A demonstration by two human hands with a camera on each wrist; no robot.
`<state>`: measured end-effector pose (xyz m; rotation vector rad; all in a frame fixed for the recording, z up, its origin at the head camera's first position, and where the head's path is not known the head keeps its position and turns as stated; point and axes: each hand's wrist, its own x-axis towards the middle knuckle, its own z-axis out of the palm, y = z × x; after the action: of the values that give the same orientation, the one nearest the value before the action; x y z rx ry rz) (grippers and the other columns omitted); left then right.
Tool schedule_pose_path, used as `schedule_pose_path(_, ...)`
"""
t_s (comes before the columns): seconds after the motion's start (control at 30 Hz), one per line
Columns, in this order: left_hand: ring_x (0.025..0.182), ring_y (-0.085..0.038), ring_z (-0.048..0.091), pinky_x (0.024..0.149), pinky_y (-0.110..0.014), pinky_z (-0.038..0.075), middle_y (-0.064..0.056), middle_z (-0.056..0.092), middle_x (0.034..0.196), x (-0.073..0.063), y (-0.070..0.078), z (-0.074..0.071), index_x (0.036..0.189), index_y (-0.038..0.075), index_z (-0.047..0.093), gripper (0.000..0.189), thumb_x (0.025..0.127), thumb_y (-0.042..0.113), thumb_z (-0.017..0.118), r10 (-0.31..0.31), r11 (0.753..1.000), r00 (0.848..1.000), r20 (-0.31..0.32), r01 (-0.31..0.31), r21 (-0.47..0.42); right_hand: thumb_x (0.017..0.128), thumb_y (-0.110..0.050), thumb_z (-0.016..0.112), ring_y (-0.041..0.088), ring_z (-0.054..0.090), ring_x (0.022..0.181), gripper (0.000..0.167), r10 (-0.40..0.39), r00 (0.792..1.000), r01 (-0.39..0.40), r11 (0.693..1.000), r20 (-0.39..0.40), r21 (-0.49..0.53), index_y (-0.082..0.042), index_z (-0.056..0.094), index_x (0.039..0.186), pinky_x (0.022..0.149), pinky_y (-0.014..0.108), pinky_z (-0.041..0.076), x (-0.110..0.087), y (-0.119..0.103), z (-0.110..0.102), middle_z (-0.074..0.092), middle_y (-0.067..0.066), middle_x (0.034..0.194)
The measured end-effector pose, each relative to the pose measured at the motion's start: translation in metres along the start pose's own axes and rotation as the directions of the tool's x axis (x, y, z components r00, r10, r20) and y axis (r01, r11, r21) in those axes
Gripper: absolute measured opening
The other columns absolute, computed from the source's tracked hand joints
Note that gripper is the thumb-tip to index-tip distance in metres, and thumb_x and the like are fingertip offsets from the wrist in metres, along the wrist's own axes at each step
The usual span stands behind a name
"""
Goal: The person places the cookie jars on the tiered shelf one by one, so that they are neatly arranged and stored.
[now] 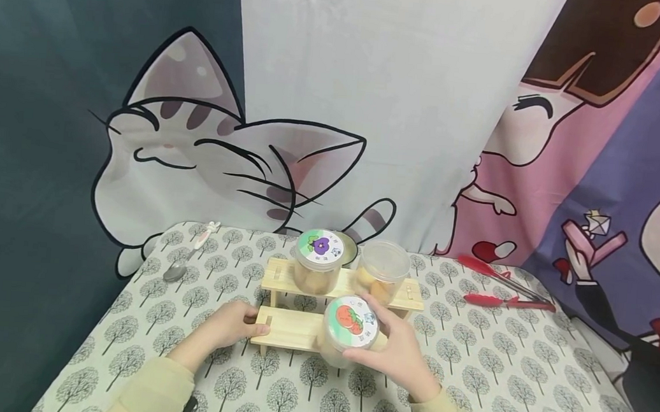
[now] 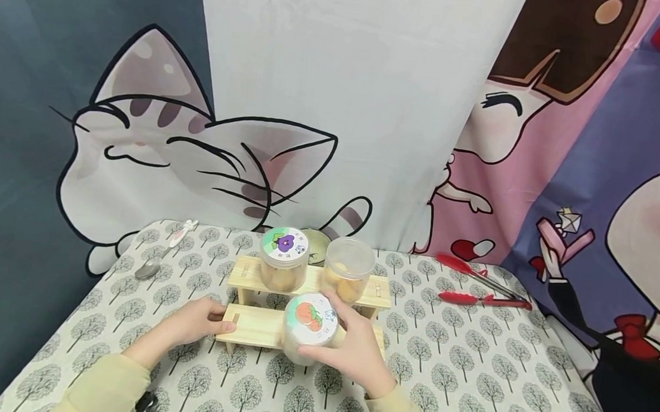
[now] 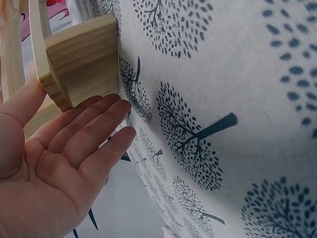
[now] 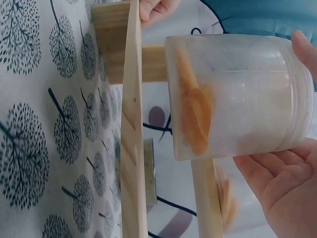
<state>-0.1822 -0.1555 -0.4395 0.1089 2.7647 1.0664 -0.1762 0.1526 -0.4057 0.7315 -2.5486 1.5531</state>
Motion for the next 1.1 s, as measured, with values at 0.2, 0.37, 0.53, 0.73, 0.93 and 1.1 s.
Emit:
schedule_pose_path(0.2, 0.092, -0.028, 0.062, 0.09, -0.055, 0.046, -0.01, 0.068, 0.097, 0.0, 0.0, -0.001, 0.105, 0.003, 0.07, 0.039, 0.078, 0.032, 0.075, -0.002, 1.0, 1.0, 0.004, 0.002, -0.007, 0.06, -0.033, 0.09, 0.022, 0.052, 0.123, 0.093, -0.026, 0.999, 0.026, 1.0, 0.02, 0.004, -0.007, 0.047, 0.139, 0.103, 0.042, 0.041, 0.008, -0.002, 0.013, 0.057, 0.003, 0.133)
schedule_pose_path(0.37, 0.088, -0.023, 0.061, 0.088, -0.052, 0.047, -0.007, 0.067, 0.093, 0.0, 0.001, 0.0, 0.103, 0.004, 0.071, 0.036, 0.079, 0.031, 0.075, -0.021, 1.0, 1.0, 0.005, 0.021, -0.012, 0.06, -0.036, 0.089, 0.022, 0.051, 0.125, 0.092, -0.044, 0.999, 0.045, 0.999, 0.017, -0.022, -0.01, 0.049, 0.138, 0.102, 0.04, 0.042, 0.012, -0.002, 0.024, 0.055, 0.007, 0.135)
schedule_pose_path(0.53, 0.085, -0.02, 0.06, 0.086, -0.049, 0.049, -0.005, 0.067, 0.091, 0.0, 0.002, 0.001, 0.101, 0.006, 0.072, 0.035, 0.078, 0.032, 0.075, -0.019, 1.0, 1.0, 0.004, 0.019, -0.01, 0.059, -0.038, 0.09, 0.018, 0.056, 0.118, 0.092, -0.039, 0.999, 0.039, 0.998, -0.012, -0.039, -0.01, 0.05, 0.137, 0.1, 0.043, 0.045, 0.013, -0.002, 0.031, 0.058, 0.002, 0.131)
schedule_pose_path(0.73, 0.084, -0.02, 0.06, 0.085, -0.05, 0.049, -0.005, 0.067, 0.09, 0.0, 0.003, 0.002, 0.101, 0.006, 0.071, 0.034, 0.078, 0.031, 0.075, -0.023, 1.0, 1.0, 0.002, 0.023, -0.015, 0.057, -0.044, 0.089, 0.015, 0.06, 0.111, 0.095, -0.001, 0.999, -0.003, 0.997, -0.043, -0.078, -0.014, 0.05, 0.138, 0.097, 0.045, 0.046, 0.013, -0.002, 0.04, 0.064, -0.004, 0.121)
schedule_pose_path(0.93, 0.085, -0.02, 0.061, 0.087, -0.051, 0.048, -0.005, 0.067, 0.091, 0.0, 0.001, 0.002, 0.101, 0.006, 0.072, 0.034, 0.078, 0.031, 0.075, -0.032, 0.999, 0.999, -0.003, 0.032, -0.021, 0.057, -0.049, 0.087, 0.018, 0.06, 0.111, 0.098, -0.006, 0.999, 0.001, 0.994, -0.052, -0.108, -0.012, 0.048, 0.139, 0.095, 0.048, 0.046, 0.014, -0.004, 0.05, 0.064, -0.002, 0.12)
schedule_pose_path(1.1, 0.085, -0.02, 0.061, 0.087, -0.05, 0.049, -0.005, 0.067, 0.091, 0.001, -0.002, 0.002, 0.099, 0.007, 0.072, 0.031, 0.079, 0.03, 0.075, -0.03, 0.999, 1.0, -0.003, 0.03, -0.03, 0.058, -0.05, 0.086, 0.021, 0.058, 0.112, 0.099, 0.009, 0.999, -0.015, 0.994, -0.052, -0.104, -0.009, 0.046, 0.14, 0.096, 0.049, 0.045, 0.015, -0.005, 0.056, 0.063, 0.0, 0.123)
